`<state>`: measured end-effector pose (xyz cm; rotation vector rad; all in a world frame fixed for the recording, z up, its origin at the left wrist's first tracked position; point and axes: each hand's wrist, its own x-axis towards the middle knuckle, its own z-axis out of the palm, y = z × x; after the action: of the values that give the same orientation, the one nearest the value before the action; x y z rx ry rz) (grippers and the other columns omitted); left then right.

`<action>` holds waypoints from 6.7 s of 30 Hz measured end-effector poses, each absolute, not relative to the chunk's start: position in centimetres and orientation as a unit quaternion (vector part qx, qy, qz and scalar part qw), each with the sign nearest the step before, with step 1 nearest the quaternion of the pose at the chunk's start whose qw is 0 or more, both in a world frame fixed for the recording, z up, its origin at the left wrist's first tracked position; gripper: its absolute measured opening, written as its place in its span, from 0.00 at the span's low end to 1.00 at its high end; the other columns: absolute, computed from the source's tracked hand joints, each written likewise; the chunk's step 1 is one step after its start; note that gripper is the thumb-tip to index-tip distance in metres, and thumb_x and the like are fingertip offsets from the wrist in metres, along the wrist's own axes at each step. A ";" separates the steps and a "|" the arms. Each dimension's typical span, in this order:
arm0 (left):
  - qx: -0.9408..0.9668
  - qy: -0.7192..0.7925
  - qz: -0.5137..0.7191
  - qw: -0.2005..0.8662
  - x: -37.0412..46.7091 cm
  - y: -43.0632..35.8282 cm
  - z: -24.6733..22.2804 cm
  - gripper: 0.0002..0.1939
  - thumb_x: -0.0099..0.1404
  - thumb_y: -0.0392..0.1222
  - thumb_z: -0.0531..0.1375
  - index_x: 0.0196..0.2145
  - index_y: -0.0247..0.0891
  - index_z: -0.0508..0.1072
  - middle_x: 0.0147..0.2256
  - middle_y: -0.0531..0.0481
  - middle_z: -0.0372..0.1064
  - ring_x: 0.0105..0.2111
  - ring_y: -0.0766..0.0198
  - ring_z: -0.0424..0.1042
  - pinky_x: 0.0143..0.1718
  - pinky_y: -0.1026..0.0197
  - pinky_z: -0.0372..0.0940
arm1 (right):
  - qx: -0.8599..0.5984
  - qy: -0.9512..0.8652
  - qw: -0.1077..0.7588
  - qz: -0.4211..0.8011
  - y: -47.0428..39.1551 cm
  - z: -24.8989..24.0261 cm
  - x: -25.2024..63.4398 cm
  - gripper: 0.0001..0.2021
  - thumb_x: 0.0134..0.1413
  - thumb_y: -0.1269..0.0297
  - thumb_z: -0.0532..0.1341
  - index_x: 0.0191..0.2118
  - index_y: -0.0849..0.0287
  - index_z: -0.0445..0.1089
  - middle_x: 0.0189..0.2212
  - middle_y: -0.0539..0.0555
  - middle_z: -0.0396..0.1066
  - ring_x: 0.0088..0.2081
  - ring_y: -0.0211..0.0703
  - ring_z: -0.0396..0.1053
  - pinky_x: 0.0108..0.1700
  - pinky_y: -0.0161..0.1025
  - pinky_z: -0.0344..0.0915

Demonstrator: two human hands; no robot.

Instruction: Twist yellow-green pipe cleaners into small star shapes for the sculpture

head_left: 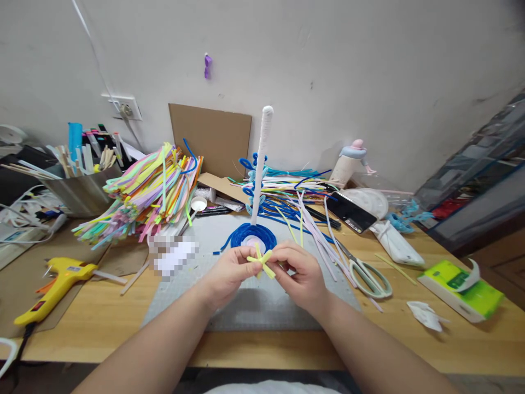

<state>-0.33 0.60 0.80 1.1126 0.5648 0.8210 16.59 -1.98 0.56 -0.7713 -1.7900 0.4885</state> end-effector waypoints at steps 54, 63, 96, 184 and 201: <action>0.745 0.377 0.339 0.433 -0.2 0.8 0.6 0.03 0.53 0.39 0.62 0.26 0.39 0.75 0.27 0.51 0.71 0.30 0.62 0.67 0.35 0.63 0.57 | -0.402 -0.818 0.379 0.160 -1.0 2.2 18.5 0.06 0.56 0.68 0.57 0.32 0.58 0.71 0.29 0.53 0.69 0.32 0.40 0.66 0.34 0.36 0.60; 0.545 0.316 0.338 0.700 -0.2 0.7 0.9 0.10 0.48 0.42 0.66 0.25 0.34 0.71 0.23 0.52 0.66 0.24 0.69 0.62 0.29 0.65 0.55 | -0.376 -0.755 0.439 0.310 -0.9 1.8 18.0 0.07 0.53 0.70 0.57 0.33 0.58 0.73 0.24 0.50 0.68 0.26 0.36 0.64 0.28 0.33 0.59; 0.382 0.301 0.459 0.743 0.7 0.5 0.2 0.08 0.50 0.38 0.66 0.27 0.34 0.70 0.25 0.51 0.71 0.26 0.69 0.69 0.33 0.64 0.63 | -0.381 -0.539 0.499 0.562 -0.3 -0.3 16.0 0.10 0.44 0.59 0.66 0.30 0.59 0.68 0.25 0.49 0.72 0.28 0.37 0.69 0.34 0.36 0.66; 0.522 0.415 0.389 0.636 0.1 0.9 0.5 0.11 0.46 0.44 0.67 0.23 0.33 0.76 0.22 0.50 0.71 0.24 0.68 0.65 0.32 0.64 0.59 | -0.347 -0.845 0.397 0.087 -0.3 0.6 18.2 0.07 0.58 0.71 0.53 0.38 0.56 0.68 0.36 0.56 0.69 0.37 0.41 0.68 0.39 0.39 0.65; 0.455 0.379 0.445 0.672 0.7 0.8 -0.6 0.11 0.46 0.43 0.68 0.26 0.33 0.76 0.24 0.50 0.71 0.26 0.65 0.69 0.34 0.62 0.63 | -0.359 -0.815 0.446 0.092 -1.0 0.2 17.5 0.08 0.56 0.72 0.54 0.37 0.55 0.68 0.36 0.56 0.69 0.38 0.43 0.68 0.39 0.40 0.66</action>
<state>0.69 0.79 -0.64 1.0256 0.8535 1.0022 17.51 -0.98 0.15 -0.8893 -2.0193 0.2269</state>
